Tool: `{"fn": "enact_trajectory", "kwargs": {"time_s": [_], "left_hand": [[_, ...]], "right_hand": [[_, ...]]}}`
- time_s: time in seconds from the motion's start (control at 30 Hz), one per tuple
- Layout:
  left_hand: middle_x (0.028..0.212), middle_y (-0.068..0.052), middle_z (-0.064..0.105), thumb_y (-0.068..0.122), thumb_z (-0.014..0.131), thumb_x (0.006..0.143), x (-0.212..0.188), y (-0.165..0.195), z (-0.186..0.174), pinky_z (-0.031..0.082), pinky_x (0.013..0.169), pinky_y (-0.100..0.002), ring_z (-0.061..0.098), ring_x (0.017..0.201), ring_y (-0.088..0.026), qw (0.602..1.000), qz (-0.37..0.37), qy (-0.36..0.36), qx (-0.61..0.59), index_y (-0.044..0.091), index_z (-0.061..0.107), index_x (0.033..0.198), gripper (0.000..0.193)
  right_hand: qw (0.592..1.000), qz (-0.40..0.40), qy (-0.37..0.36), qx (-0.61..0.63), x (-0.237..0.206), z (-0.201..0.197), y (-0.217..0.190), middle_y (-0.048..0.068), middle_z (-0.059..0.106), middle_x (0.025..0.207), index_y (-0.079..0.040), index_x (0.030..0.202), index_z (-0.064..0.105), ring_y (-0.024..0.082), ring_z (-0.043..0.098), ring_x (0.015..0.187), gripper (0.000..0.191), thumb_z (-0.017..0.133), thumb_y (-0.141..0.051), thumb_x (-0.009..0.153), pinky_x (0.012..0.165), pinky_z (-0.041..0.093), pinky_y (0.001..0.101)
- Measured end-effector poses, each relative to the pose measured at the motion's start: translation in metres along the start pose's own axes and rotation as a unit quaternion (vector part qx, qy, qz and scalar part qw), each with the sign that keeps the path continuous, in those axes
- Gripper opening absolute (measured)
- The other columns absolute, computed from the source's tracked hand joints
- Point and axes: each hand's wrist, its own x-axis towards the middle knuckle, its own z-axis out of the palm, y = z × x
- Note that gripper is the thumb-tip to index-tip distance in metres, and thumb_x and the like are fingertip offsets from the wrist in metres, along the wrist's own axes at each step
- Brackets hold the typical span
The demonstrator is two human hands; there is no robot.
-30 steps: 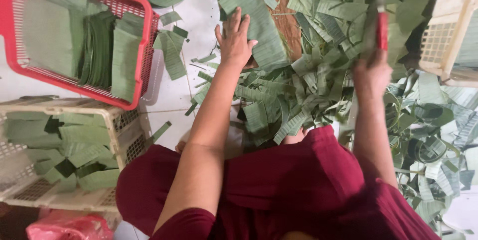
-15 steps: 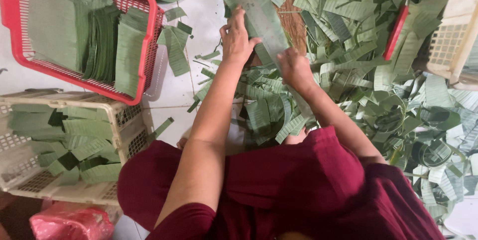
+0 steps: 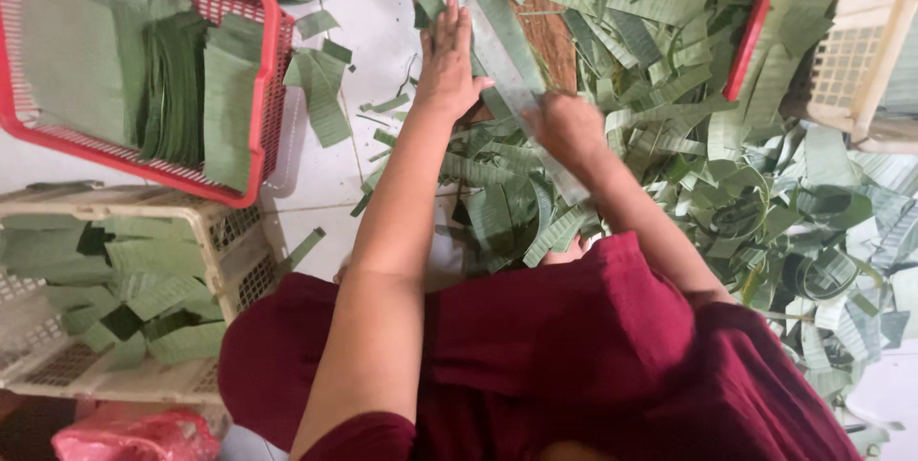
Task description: The person sits on the floor cutting banana leaf pieces into rectangles, using a long ruler as a straight edge and a red-handled knife. They align each leaf piece, cut along the ruler, stack the trimmed pieces, and place finished stacks into plastic baskets.
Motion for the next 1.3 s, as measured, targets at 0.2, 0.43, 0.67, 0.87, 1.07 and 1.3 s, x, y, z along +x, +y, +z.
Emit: {"fn": "enact_trajectory", "kwargs": {"time_s": [0.2,0.43,0.67,0.87,1.07,1.3], "left_hand": [[0.171,-0.018,0.001,0.039,0.090,0.079,-0.001,-0.010,0.007,0.011,0.129,-0.056,0.011,0.158,-0.038,0.999,0.025,0.011,-0.023,0.001,0.012,0.162,0.120],[0.171,-0.016,0.003,0.044,0.094,0.072,0.000,-0.007,0.012,0.010,0.129,-0.057,0.009,0.159,-0.038,0.999,0.023,0.034,-0.028,0.002,0.010,0.161,0.129],[0.171,-0.011,0.001,0.048,0.091,0.071,-0.001,0.014,0.003,0.006,0.128,-0.059,0.006,0.159,-0.032,0.997,-0.071,-0.009,0.035,0.009,0.011,0.162,0.127],[0.171,-0.014,0.001,0.043,0.090,0.072,-0.003,0.019,-0.002,0.007,0.128,-0.054,0.005,0.159,-0.033,0.997,-0.071,-0.006,0.032,0.007,0.012,0.161,0.123],[0.171,-0.015,-0.001,0.043,0.089,0.073,-0.002,0.021,-0.004,0.007,0.130,-0.049,0.003,0.160,-0.032,0.996,-0.084,-0.020,0.032,0.004,0.012,0.162,0.124],[0.171,-0.014,-0.005,0.045,0.086,0.076,-0.002,0.026,-0.011,0.003,0.131,-0.049,-0.001,0.160,-0.029,0.993,-0.096,-0.050,0.038,0.005,0.008,0.162,0.123]], "right_hand": [[0.928,0.018,0.373,-0.011,-0.019,-0.085,0.122,0.017,0.061,0.115,-0.006,0.117,0.061,0.038,0.064,0.106,0.020,0.068,-0.002,0.098,0.089,0.053,0.0480],[0.945,0.117,0.303,-0.040,-0.002,-0.087,0.182,0.023,0.059,0.118,-0.001,0.122,0.051,0.044,0.059,0.106,0.027,0.059,-0.003,0.096,0.089,0.047,0.0544],[0.834,0.070,0.320,0.443,0.014,-0.079,0.121,0.014,0.056,0.106,-0.003,0.126,0.040,0.028,0.058,0.084,0.032,0.056,-0.004,0.098,0.071,0.048,0.0524],[0.977,-0.115,0.104,0.147,0.053,-0.037,0.001,0.026,0.066,0.109,-0.012,0.124,0.045,0.042,0.069,0.089,0.018,0.053,-0.022,0.111,0.077,0.056,0.0549],[0.995,-0.097,0.003,0.025,0.101,-0.015,-0.063,0.035,0.068,0.088,0.003,0.127,0.036,0.053,0.068,0.081,0.039,0.051,-0.029,0.110,0.071,0.054,0.0599],[0.993,-0.114,0.000,0.032,0.113,-0.018,-0.076,0.038,0.066,0.092,0.003,0.124,0.038,0.056,0.067,0.084,0.037,0.051,-0.029,0.110,0.073,0.054,0.0606]]}}
